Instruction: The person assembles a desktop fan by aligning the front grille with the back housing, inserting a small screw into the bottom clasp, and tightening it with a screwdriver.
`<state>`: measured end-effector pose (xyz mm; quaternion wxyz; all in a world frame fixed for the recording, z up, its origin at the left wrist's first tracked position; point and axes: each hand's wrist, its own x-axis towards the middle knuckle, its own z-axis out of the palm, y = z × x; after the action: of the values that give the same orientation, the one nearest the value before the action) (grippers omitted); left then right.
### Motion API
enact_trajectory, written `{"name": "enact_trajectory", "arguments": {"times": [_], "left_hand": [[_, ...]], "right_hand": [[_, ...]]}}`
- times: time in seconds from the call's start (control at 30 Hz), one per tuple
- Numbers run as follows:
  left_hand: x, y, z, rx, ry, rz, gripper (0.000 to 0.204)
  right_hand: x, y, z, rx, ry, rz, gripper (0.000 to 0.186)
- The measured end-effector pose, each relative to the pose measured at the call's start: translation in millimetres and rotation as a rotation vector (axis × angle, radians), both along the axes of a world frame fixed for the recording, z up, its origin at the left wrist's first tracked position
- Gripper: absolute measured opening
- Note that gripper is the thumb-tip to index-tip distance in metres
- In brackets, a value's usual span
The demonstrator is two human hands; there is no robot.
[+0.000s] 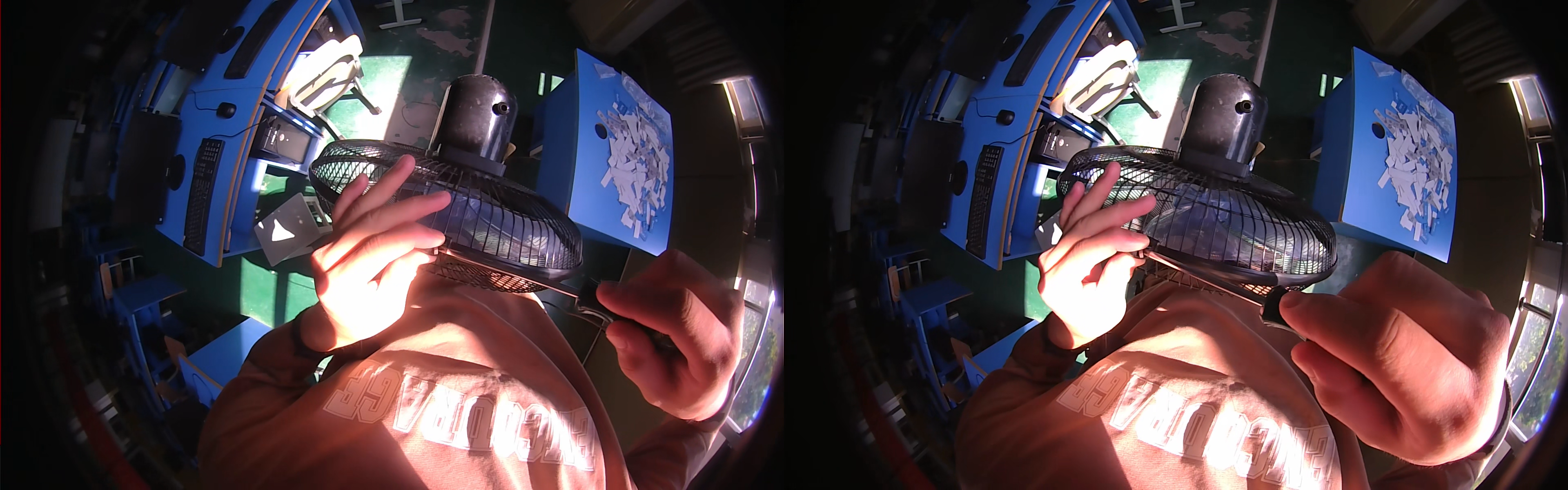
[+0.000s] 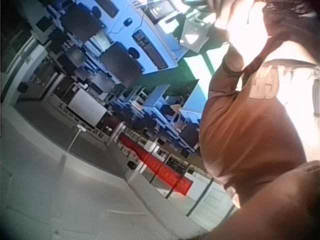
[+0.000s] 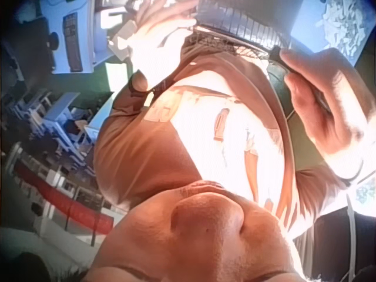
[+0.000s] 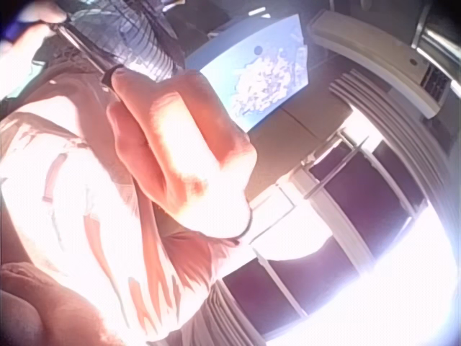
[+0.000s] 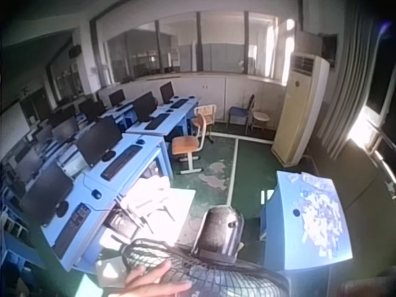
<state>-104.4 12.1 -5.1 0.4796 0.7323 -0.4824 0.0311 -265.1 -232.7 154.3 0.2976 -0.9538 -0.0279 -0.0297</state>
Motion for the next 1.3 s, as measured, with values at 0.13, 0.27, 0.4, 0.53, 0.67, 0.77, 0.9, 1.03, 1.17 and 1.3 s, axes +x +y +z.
{"name": "enact_trajectory", "arguments": {"times": [0.13, 0.27, 0.4, 0.53, 0.67, 0.77, 0.9, 1.03, 1.17, 1.3], "left_hand": [[0.1, -0.2, 0.0, -0.006, -0.022, 0.010, 0.018], [-0.2, -5.4, -2.0, -0.039, -0.019, 0.028, 0.016], [-3.0, -3.3, 2.3, -0.017, 0.011, 0.032, 0.015], [-1.7, -3.7, 2.3, -0.029, 0.000, 0.038, 0.016], [1.3, -2.8, 1.4, -0.026, -0.027, 0.034, 0.018], [2.3, -1.6, 0.6, -0.029, -0.040, 0.021, 0.017], [4.0, -1.7, -1.7, -0.034, -0.069, 0.001, 0.019], [6.5, -1.1, -1.2, -0.017, -0.082, -0.019, 0.021], [7.3, 1.6, 2.3, 0.049, -0.085, -0.042, 0.022], [7.8, 2.2, 2.0, 0.052, -0.070, -0.056, 0.024]], "right_hand": [[4.5, -1.4, 6.3, -0.073, 0.027, 0.019, 0.024], [7.0, 5.0, 8.8, -0.097, -0.009, 0.011, 0.024], [-2.4, 31.5, 13.2, -0.168, 0.004, -0.045, 0.023], [-16.1, 40.3, 1.9, -0.159, -0.086, 0.102, 0.028], [-26.3, 26.5, -17.2, -0.088, -0.133, 0.193, 0.030], [-34.0, 23.5, -26.5, -0.024, -0.132, 0.164, 0.030], [-42.4, 26.6, -37.2, 0.027, -0.181, 0.115, 0.027], [-48.2, 28.7, -46.4, 0.039, -0.213, 0.080, 0.026], [-48.4, 25.1, -54.0, 0.079, -0.233, 0.002, 0.031], [-48.4, 15.8, -52.5, 0.069, -0.209, 0.005, 0.030]]}}
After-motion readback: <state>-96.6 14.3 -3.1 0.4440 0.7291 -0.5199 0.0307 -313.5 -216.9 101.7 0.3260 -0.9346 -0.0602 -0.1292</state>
